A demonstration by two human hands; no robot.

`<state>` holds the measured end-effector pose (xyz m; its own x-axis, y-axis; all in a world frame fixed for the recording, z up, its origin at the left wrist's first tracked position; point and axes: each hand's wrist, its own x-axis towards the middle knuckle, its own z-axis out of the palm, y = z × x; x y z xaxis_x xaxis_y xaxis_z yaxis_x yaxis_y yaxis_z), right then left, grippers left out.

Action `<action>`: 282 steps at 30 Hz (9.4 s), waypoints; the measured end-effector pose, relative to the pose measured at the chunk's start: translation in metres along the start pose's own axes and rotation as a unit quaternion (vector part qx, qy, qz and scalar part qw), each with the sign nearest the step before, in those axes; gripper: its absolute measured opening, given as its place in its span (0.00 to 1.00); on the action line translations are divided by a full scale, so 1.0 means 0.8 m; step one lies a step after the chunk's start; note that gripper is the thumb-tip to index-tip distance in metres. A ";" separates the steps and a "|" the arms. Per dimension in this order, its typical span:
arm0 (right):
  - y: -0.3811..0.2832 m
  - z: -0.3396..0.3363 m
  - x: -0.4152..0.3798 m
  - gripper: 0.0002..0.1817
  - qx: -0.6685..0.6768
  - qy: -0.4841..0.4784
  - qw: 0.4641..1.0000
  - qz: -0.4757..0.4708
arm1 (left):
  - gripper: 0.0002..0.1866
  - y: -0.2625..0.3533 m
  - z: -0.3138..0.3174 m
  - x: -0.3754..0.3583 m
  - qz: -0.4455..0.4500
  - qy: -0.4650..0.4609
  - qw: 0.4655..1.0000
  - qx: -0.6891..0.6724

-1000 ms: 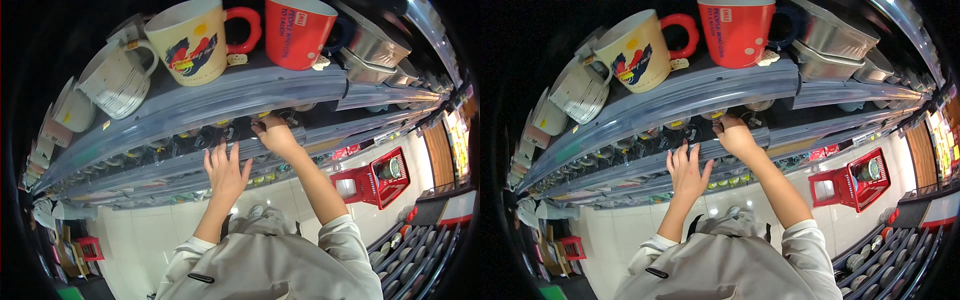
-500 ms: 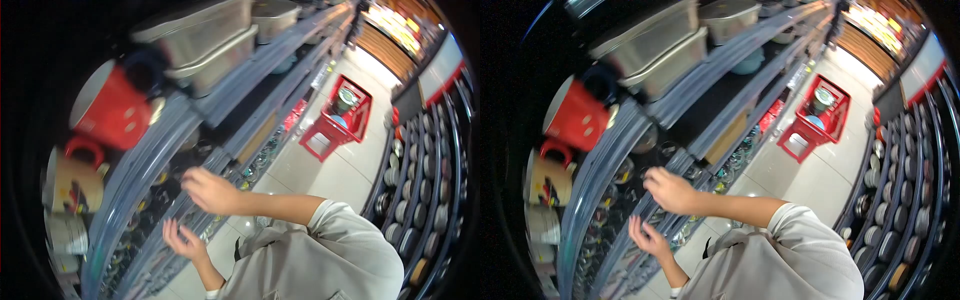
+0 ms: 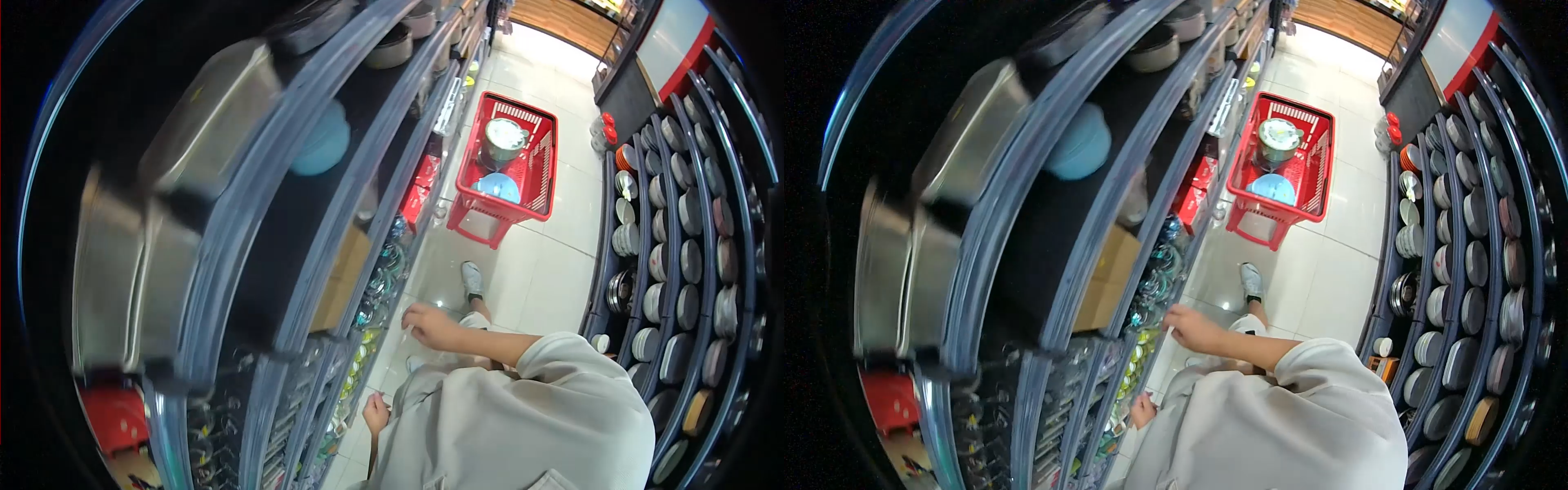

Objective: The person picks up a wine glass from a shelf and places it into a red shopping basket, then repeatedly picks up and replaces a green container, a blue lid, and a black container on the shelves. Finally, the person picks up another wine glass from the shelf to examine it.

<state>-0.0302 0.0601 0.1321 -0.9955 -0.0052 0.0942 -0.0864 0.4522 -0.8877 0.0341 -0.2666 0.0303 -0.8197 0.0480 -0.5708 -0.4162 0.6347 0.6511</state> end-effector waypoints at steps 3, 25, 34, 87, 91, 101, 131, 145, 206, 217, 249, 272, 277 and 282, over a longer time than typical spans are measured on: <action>0.069 -0.100 0.019 0.12 0.021 0.099 0.995 0.015 | 0.12 -0.043 0.039 0.061 0.143 -0.073 0.981 0.107; 0.542 -0.564 0.131 0.45 0.270 0.404 0.777 0.400 | 0.11 0.229 0.229 -0.012 -0.022 0.046 0.998 0.048; 0.547 -0.573 0.137 0.31 0.320 0.338 0.787 0.405 | 0.10 0.249 0.257 -0.029 -0.068 0.118 0.991 0.000; -0.081 -0.239 0.224 0.23 0.377 -0.140 0.908 0.117 | 0.10 0.460 0.017 -0.064 0.227 0.039 0.936 -0.268; -0.085 -0.174 0.219 0.29 0.507 -0.118 0.844 0.131 | 0.11 0.420 -0.029 -0.072 0.247 0.086 0.917 -0.300; -0.090 -0.116 0.166 0.29 0.490 -0.072 0.850 0.182 | 0.13 0.395 -0.089 -0.032 0.275 0.109 0.888 -0.353; 0.079 -0.300 0.077 0.29 0.467 0.112 0.815 0.324 | 0.15 0.538 -0.007 0.136 0.185 0.231 0.813 -0.501; 0.384 -0.416 0.088 0.18 0.483 0.227 0.697 0.478 | 0.14 0.567 0.005 0.133 0.065 0.323 0.843 -0.426; -0.013 -0.213 0.098 0.27 0.374 -0.260 0.868 0.200 | 0.39 0.465 0.096 -0.027 0.231 0.304 0.828 -0.411; -0.152 -0.070 0.128 0.65 0.098 -0.113 0.983 -0.107 | 0.32 0.413 -0.056 -0.064 0.209 0.300 0.755 -0.544; -0.197 0.027 0.251 0.58 -0.046 -0.004 0.989 -0.137 | 0.22 0.335 -0.089 -0.068 0.273 0.212 0.828 -0.442; -0.028 -0.139 0.176 0.33 0.028 -0.015 0.984 -0.174 | 0.16 0.448 0.042 -0.015 0.203 0.267 0.880 -0.335; 0.135 -0.265 0.156 0.24 -0.029 0.167 0.986 0.015 | 0.16 0.493 0.114 0.022 0.161 0.197 0.922 -0.291; 0.329 -0.348 0.126 0.22 -0.068 0.304 0.928 0.207 | 0.14 0.528 0.174 0.036 0.124 0.124 0.954 -0.242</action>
<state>-0.1424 0.4269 0.0334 -0.7339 0.6786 0.0311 0.3456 0.4124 -0.8429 -0.1110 0.1103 0.2195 -0.9598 -0.0718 -0.2715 -0.2804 0.1939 0.9401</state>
